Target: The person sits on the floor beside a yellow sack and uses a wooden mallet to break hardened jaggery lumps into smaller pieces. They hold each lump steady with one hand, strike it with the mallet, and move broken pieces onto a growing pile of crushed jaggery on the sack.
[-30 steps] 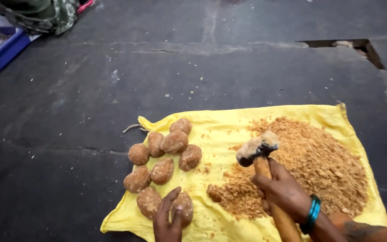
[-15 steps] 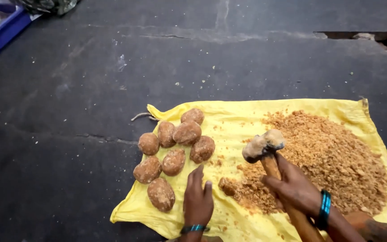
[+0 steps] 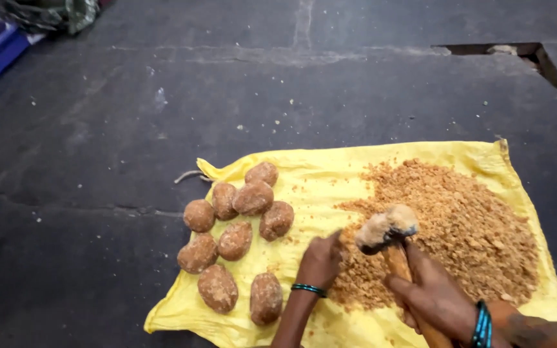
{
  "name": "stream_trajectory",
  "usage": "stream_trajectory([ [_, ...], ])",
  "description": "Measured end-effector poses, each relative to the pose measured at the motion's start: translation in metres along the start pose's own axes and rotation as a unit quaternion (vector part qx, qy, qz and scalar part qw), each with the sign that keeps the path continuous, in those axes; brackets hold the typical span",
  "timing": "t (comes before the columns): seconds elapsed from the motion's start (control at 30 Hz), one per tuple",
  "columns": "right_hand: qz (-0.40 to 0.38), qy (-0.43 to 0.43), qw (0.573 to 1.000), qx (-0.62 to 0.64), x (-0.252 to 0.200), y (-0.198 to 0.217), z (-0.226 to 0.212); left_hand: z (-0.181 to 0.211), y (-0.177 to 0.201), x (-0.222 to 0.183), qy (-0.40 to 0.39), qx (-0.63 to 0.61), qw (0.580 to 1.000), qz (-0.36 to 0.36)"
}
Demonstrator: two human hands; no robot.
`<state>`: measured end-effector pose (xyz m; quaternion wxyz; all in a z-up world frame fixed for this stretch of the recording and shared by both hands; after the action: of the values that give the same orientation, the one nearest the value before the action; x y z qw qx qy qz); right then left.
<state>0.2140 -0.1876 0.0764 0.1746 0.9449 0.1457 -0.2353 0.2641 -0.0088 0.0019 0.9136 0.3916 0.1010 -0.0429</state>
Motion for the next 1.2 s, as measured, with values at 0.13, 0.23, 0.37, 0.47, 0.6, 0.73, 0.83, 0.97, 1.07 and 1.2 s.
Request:
stream_trajectory([
  [0.13,-0.034,0.012,0.996,-0.076,0.017,-0.025,0.027,-0.037,0.034,-0.001,0.047,-0.012,0.984,0.171],
  [0.23,-0.068,0.004,0.986,-0.151,0.048,-0.048,0.076,-0.036,0.069,-0.028,0.081,-0.024,0.97,0.228],
  [0.37,-0.069,-0.072,0.992,-0.074,0.041,-0.041,0.071,-0.008,0.074,-0.071,0.001,0.062,0.984,0.166],
  [0.47,-0.034,-0.03,0.997,-0.058,0.029,-0.014,0.034,-0.017,0.036,-0.071,-0.009,0.139,0.985,0.098],
  [0.6,0.004,0.02,0.999,-0.049,0.012,-0.018,-0.024,-0.014,0.025,-0.07,-0.041,0.184,0.97,0.153],
  [0.73,-0.023,0.082,0.983,-0.163,0.091,-0.039,0.071,-0.01,0.05,-0.068,-0.023,0.138,0.97,0.198],
  [0.83,-0.043,0.11,0.986,-0.116,0.107,-0.045,0.101,-0.009,0.064,-0.064,-0.025,0.139,0.975,0.171],
  [0.97,-0.029,-0.076,0.989,0.12,0.063,-0.033,0.078,-0.015,0.046,-0.064,-0.056,0.231,0.961,0.143],
  [1.07,0.015,-0.055,0.982,0.179,0.064,-0.001,0.083,0.003,0.054,-0.058,-0.069,0.236,0.954,0.171],
  [1.2,0.039,-0.003,0.988,0.152,0.032,0.021,0.016,-0.005,0.027,-0.012,0.027,0.126,0.979,0.155],
])
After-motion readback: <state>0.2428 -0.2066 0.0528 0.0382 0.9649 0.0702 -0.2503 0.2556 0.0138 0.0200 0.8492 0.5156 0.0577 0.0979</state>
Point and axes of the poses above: each hand's wrist, its own x-axis towards the middle knuckle, its own y-axis out of the back of the hand, z = x × y, the point moved 10 cm from there along x, towards the middle knuckle, and after that the axes turned 13 degrees about y, right-handed, at the moved point
